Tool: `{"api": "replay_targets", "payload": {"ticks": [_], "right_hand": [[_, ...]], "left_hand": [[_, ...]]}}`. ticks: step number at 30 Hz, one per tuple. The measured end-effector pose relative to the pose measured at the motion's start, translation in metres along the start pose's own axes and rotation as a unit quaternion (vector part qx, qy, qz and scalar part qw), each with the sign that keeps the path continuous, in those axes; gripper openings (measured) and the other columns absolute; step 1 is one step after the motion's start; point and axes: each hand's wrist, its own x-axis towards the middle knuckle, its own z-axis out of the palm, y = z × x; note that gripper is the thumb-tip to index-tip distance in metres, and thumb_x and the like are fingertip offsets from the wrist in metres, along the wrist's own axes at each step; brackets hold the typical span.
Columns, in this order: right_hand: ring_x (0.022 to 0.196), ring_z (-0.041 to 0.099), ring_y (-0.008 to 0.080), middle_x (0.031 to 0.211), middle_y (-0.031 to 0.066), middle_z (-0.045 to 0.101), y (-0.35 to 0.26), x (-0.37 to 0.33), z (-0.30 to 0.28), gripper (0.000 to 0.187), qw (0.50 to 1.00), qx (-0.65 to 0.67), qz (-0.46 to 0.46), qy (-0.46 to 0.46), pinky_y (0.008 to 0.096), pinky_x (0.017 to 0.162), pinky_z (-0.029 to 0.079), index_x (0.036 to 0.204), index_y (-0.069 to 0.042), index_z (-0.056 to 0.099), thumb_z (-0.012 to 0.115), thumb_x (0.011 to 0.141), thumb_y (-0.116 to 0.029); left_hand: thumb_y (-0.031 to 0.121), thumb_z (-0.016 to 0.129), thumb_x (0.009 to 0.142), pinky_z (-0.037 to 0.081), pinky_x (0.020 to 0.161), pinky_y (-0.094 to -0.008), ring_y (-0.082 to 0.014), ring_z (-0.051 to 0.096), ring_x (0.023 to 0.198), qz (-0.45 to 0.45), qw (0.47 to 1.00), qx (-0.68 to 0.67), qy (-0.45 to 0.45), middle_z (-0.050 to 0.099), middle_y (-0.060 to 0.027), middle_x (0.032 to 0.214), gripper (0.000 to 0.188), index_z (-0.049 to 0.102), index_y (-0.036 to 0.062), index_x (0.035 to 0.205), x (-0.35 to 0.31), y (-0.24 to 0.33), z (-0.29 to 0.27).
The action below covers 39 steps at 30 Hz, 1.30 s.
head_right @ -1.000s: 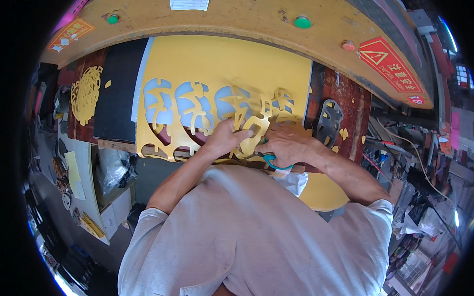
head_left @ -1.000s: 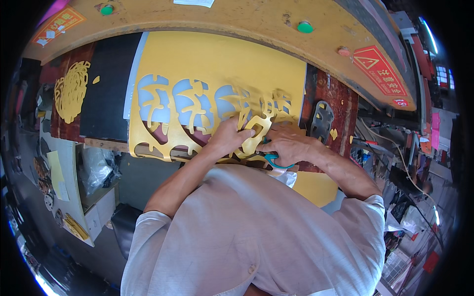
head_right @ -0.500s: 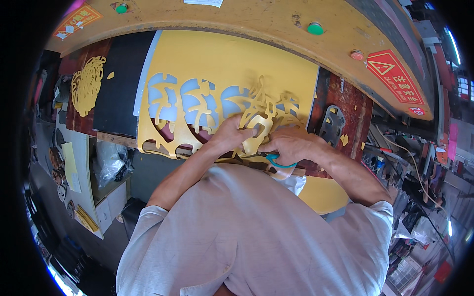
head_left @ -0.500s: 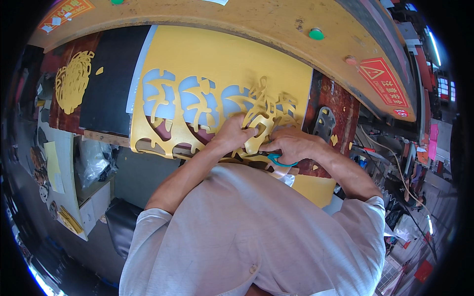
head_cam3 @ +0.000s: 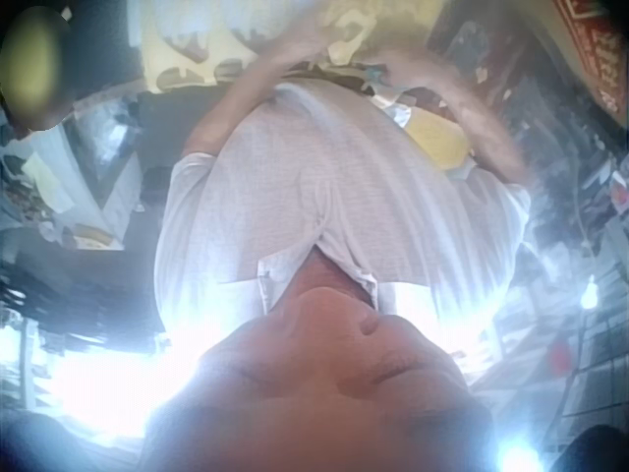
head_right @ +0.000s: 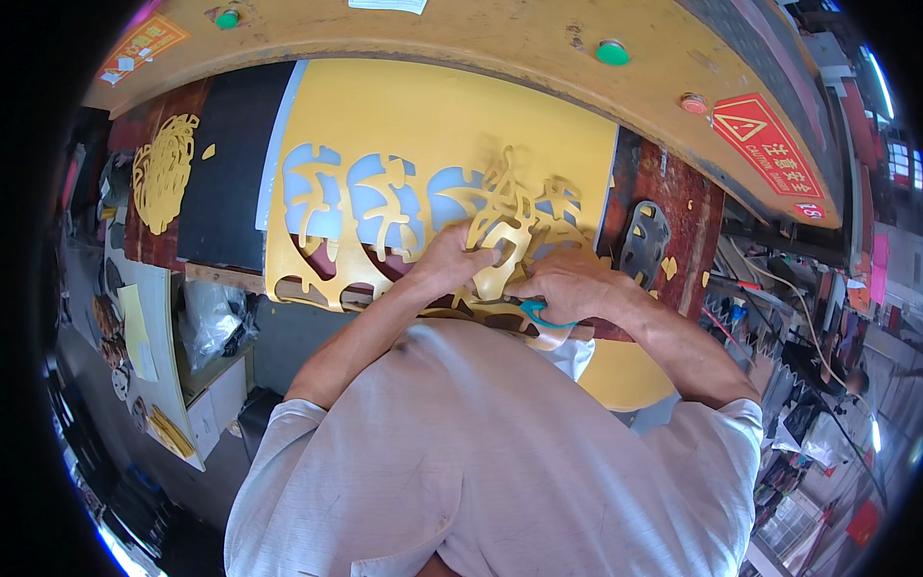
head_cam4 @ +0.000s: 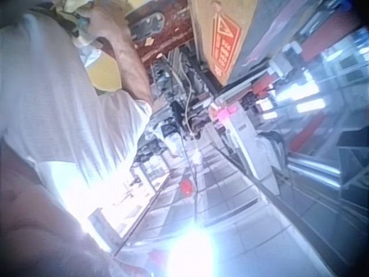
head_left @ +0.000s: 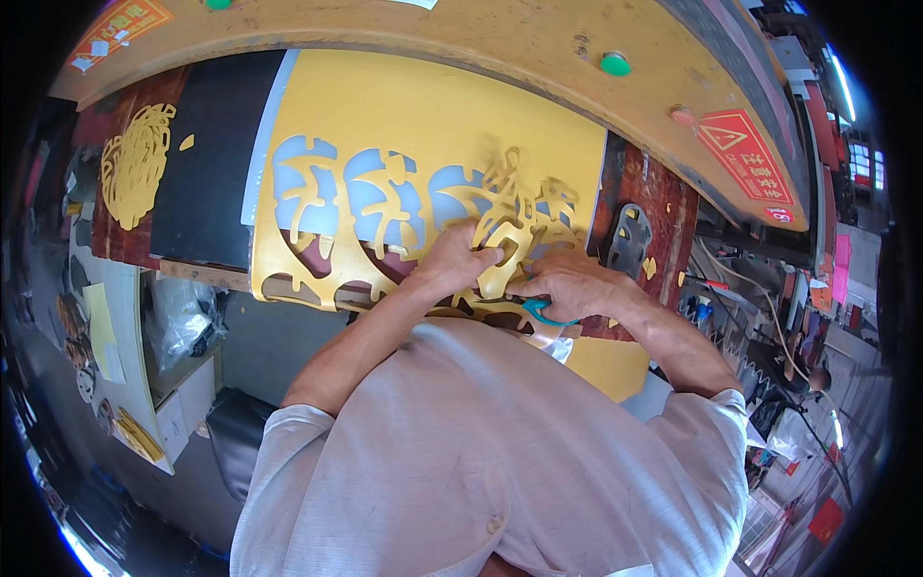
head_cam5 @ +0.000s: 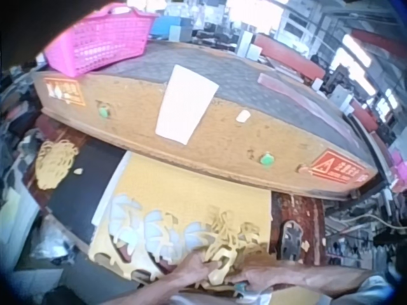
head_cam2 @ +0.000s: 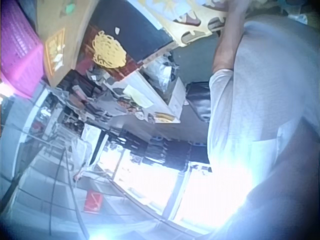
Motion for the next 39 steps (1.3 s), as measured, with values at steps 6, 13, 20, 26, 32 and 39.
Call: {"api": "replay_targets", "payload": {"ticks": [6,13,20,26,32,39], "right_hand": [[0.091,0.065,0.0337,0.090,0.0102,0.063,-0.004,-0.001,0.003,0.059,0.999,-0.025,0.000,0.023,0.0480,0.080,0.051,0.140,-0.026,0.072,0.075,0.082,-0.015],[0.089,0.064,0.0340,0.088,0.0108,0.063,-0.005,-0.001,0.002,0.057,1.000,-0.013,-0.006,0.027,0.0485,0.081,0.051,0.139,-0.026,0.073,0.075,0.083,-0.014],[0.084,0.064,0.0350,0.081,0.0123,0.063,0.002,0.000,0.008,0.055,0.999,-0.015,-0.016,0.040,0.0493,0.077,0.050,0.137,-0.025,0.073,0.075,0.083,-0.013],[0.083,0.067,0.0354,0.082,0.0141,0.066,0.001,-0.003,0.012,0.054,0.996,0.063,-0.023,0.052,0.0482,0.077,0.052,0.138,-0.024,0.073,0.074,0.085,-0.014],[0.089,0.070,0.0333,0.098,0.0142,0.071,-0.001,-0.026,0.015,0.054,0.995,0.078,0.049,0.049,0.0443,0.078,0.055,0.142,-0.020,0.070,0.076,0.088,-0.014],[0.101,0.069,0.0177,0.109,0.0045,0.070,-0.006,-0.049,0.033,0.073,0.791,0.492,0.208,0.298,0.0316,0.093,0.055,0.156,-0.010,0.056,0.080,0.087,-0.001]], "left_hand": [[0.022,0.071,0.098,0.061,0.060,-0.0331,-0.0175,0.072,0.073,-0.001,1.000,0.007,-0.003,0.073,-0.0111,0.092,0.030,0.067,-0.0004,0.118,0.006,-0.007,0.000],[0.023,0.071,0.098,0.061,0.059,-0.0328,-0.0179,0.072,0.073,0.002,1.000,-0.001,0.003,0.073,-0.0113,0.091,0.031,0.067,-0.0010,0.117,0.006,-0.009,0.000],[0.024,0.069,0.098,0.063,0.061,-0.0336,-0.0186,0.071,0.074,0.000,1.000,-0.001,-0.005,0.070,-0.0099,0.092,0.032,0.067,-0.0006,0.119,0.003,-0.005,-0.002],[0.023,0.069,0.099,0.064,0.063,-0.0334,-0.0201,0.073,0.080,0.000,1.000,-0.019,-0.009,0.072,-0.0122,0.100,0.034,0.067,-0.0014,0.123,0.002,-0.005,-0.004],[0.021,0.070,0.102,0.065,0.067,-0.0324,-0.0174,0.074,0.086,-0.003,0.996,-0.076,0.040,0.072,-0.0109,0.110,0.035,0.066,-0.0025,0.127,-0.007,0.006,-0.015],[0.020,0.070,0.106,0.068,0.074,-0.0342,-0.0187,0.075,0.100,0.092,0.911,-0.353,0.191,0.073,-0.0069,0.117,0.030,0.062,0.0063,0.132,-0.031,0.049,-0.009]]}}
